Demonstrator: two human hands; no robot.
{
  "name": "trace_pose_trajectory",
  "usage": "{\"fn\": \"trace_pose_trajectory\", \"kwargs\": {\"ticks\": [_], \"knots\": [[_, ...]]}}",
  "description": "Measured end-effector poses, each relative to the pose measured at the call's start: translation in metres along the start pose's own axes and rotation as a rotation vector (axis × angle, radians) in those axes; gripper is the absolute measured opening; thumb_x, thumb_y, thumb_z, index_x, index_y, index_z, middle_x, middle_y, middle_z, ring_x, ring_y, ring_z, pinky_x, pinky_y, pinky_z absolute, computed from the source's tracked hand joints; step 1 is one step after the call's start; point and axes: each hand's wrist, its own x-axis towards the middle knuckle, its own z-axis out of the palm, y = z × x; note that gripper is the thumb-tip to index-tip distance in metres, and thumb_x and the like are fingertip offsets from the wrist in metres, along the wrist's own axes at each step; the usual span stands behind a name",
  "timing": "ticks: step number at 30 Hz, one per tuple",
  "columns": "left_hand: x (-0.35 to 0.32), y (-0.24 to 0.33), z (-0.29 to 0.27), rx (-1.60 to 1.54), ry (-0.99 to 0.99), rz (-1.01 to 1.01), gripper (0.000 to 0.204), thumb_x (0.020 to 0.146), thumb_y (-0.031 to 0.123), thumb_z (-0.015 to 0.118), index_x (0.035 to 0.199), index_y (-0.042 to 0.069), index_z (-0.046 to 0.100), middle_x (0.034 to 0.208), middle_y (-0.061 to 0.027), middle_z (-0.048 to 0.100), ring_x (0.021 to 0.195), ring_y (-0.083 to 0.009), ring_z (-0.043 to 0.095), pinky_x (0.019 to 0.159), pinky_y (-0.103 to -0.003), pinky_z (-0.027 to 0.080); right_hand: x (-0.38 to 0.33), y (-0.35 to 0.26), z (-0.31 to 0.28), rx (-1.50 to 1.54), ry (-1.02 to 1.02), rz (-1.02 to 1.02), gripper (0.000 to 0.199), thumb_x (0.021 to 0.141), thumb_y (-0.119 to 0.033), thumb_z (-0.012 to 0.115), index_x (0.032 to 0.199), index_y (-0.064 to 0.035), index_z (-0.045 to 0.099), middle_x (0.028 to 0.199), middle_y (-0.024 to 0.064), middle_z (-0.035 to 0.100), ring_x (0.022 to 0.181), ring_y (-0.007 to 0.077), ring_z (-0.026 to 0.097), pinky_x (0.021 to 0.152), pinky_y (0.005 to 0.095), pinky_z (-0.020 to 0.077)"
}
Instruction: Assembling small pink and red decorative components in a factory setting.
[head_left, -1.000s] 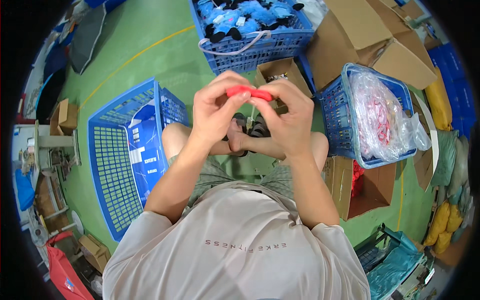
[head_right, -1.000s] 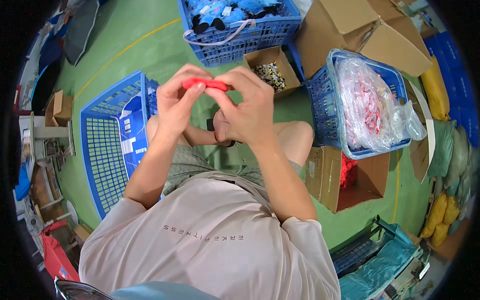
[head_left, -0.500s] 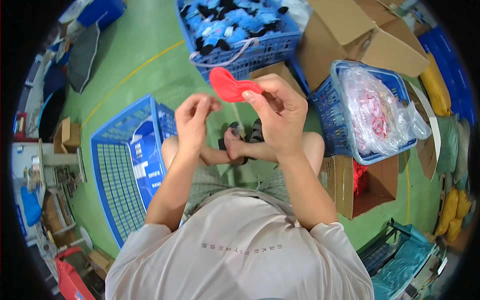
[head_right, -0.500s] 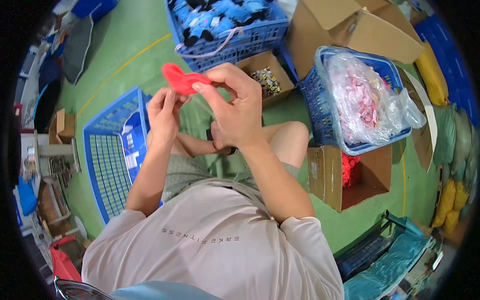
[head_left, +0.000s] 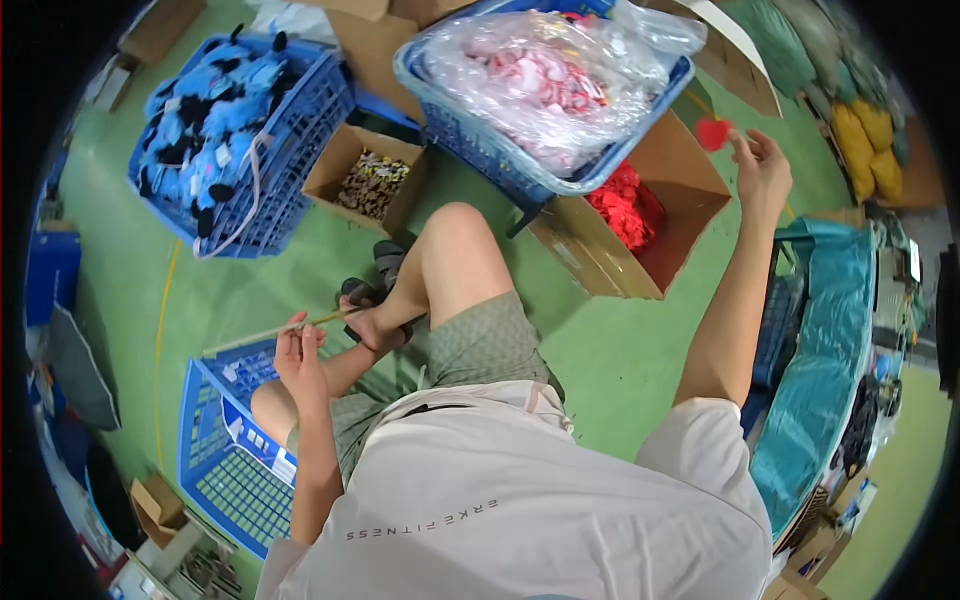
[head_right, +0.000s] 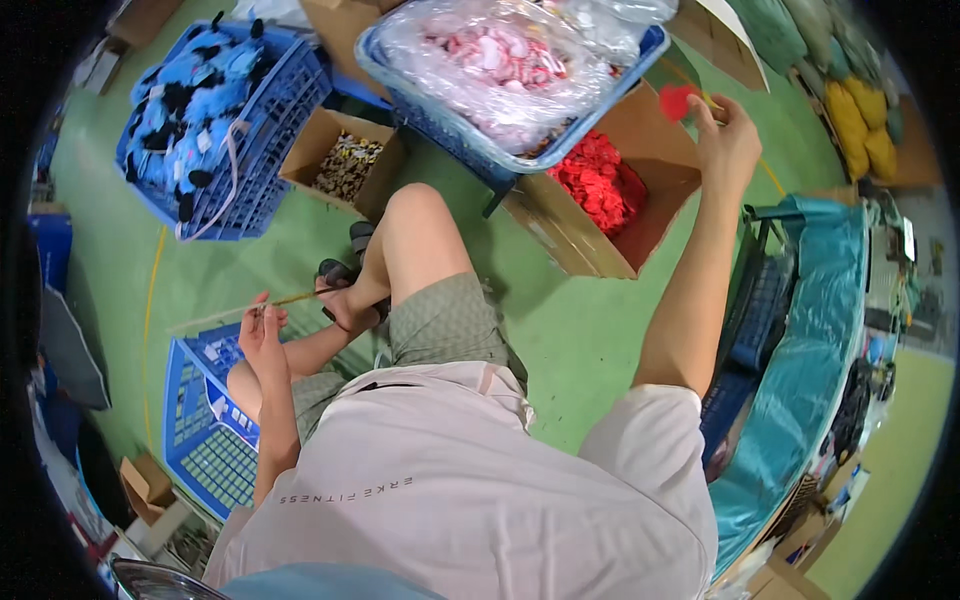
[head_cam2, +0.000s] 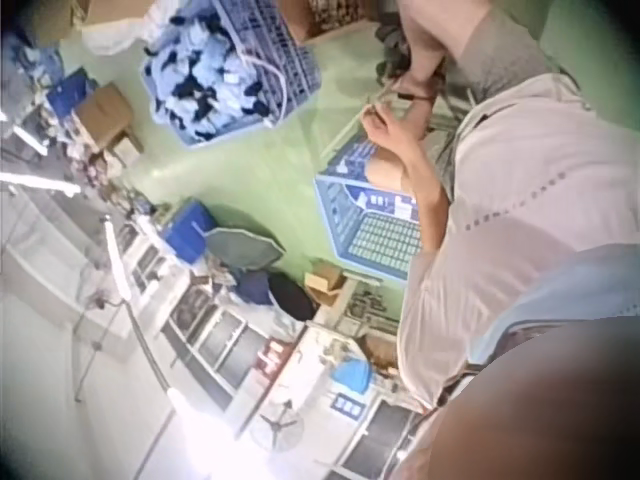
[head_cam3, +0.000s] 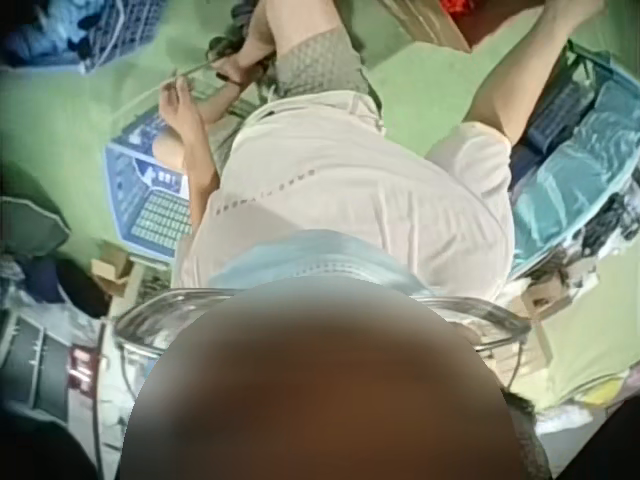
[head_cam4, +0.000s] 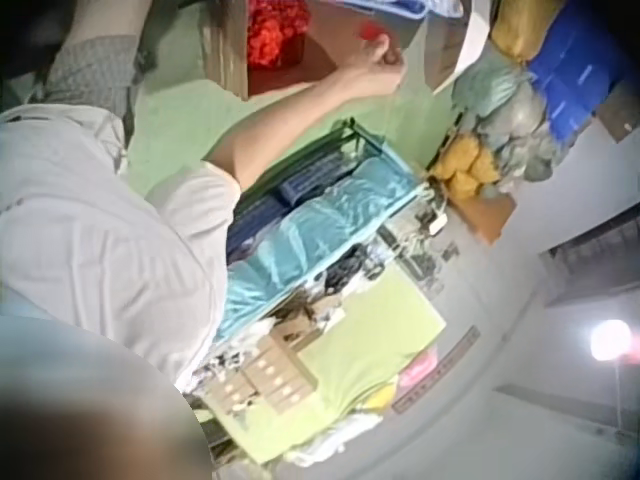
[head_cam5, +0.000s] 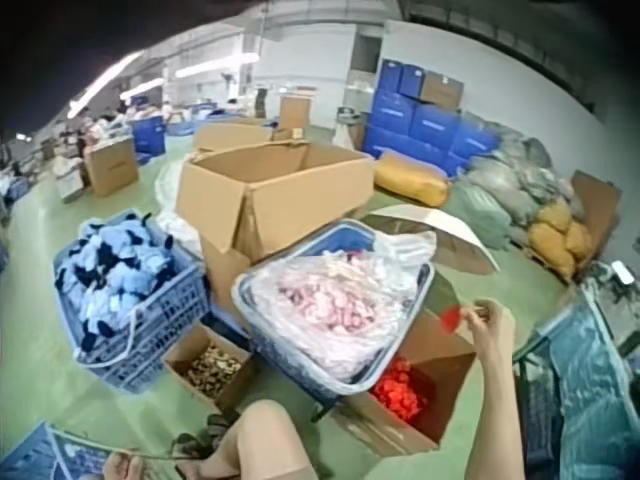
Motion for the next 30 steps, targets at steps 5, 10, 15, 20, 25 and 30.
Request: {"fn": "trace_pose_trajectory", "kwargs": {"ticks": [5,10,15,20,25,30], "knots": [[0.009,-0.018,-0.017,0.192,-0.007,0.04,0.02,0.101,0.009,0.057,0.115,-0.004,0.064,0.093,-0.0067,0.066,0.076,-0.0117,0.059,0.073,-0.023,0.049,0.005,0.001,0.021,0.262,-0.021,0.019,0.037,0.088,-0.033,0.072,0.107,-0.0023,0.074,0.089,0.0075,0.074,0.072,0.0174,0.064,0.067,0.028,0.0503],[0.008,-0.009,-0.013,0.24,-0.018,0.03,0.023,0.101,0.007,0.055,0.119,-0.005,0.062,0.093,-0.0057,0.064,0.075,-0.012,0.058,0.072,-0.024,0.049,0.012,-0.066,0.126,0.277,-0.549,-0.26,0.028,0.091,-0.026,0.067,0.11,-0.0084,0.075,0.086,0.0034,0.073,0.072,0.0125,0.064,0.065,0.0256,0.0503],[-0.009,0.012,-0.009,0.199,0.001,-0.01,0.025,0.1,0.003,0.054,0.122,-0.004,0.061,0.092,-0.0049,0.063,0.076,-0.0123,0.058,0.072,-0.023,0.049,-0.041,-0.038,0.296,-0.023,-0.863,-0.506,0.038,0.085,-0.017,0.062,0.121,-0.0124,0.069,0.1,0.0129,0.074,0.084,0.0354,0.068,0.078,0.0425,0.0548],[-0.015,0.011,-0.001,0.054,0.005,0.027,0.028,0.098,-0.001,0.053,0.125,-0.003,0.061,0.089,-0.0047,0.061,0.076,-0.0127,0.058,0.072,-0.023,0.049,-0.079,0.007,0.377,0.167,-0.319,-0.499,0.029,0.083,-0.016,0.061,0.109,-0.0126,0.074,0.095,0.0184,0.074,0.085,0.0411,0.068,0.077,0.0453,0.0548],[-0.021,-0.007,-0.019,-0.01,-0.005,0.039,0.026,0.099,0.0,0.054,0.124,-0.004,0.06,0.089,-0.0052,0.062,0.076,-0.0125,0.059,0.072,-0.022,0.049,-0.035,-0.007,0.359,0.091,-0.434,-0.467,0.024,0.082,-0.016,0.061,0.101,-0.0103,0.074,0.094,0.0182,0.073,0.083,0.04,0.068,0.076,0.0448,0.0546],[-0.004,-0.01,-0.035,-0.003,-0.031,0.077,0.023,0.099,0.002,0.056,0.12,-0.004,0.062,0.086,-0.005,0.063,0.076,-0.0126,0.06,0.072,-0.022,0.049,-0.058,-0.02,0.285,0.005,-0.507,-0.44,0.021,0.082,-0.017,0.061,0.094,-0.008,0.075,0.092,0.018,0.073,0.081,0.0389,0.068,0.075,0.0443,0.0545]]}}
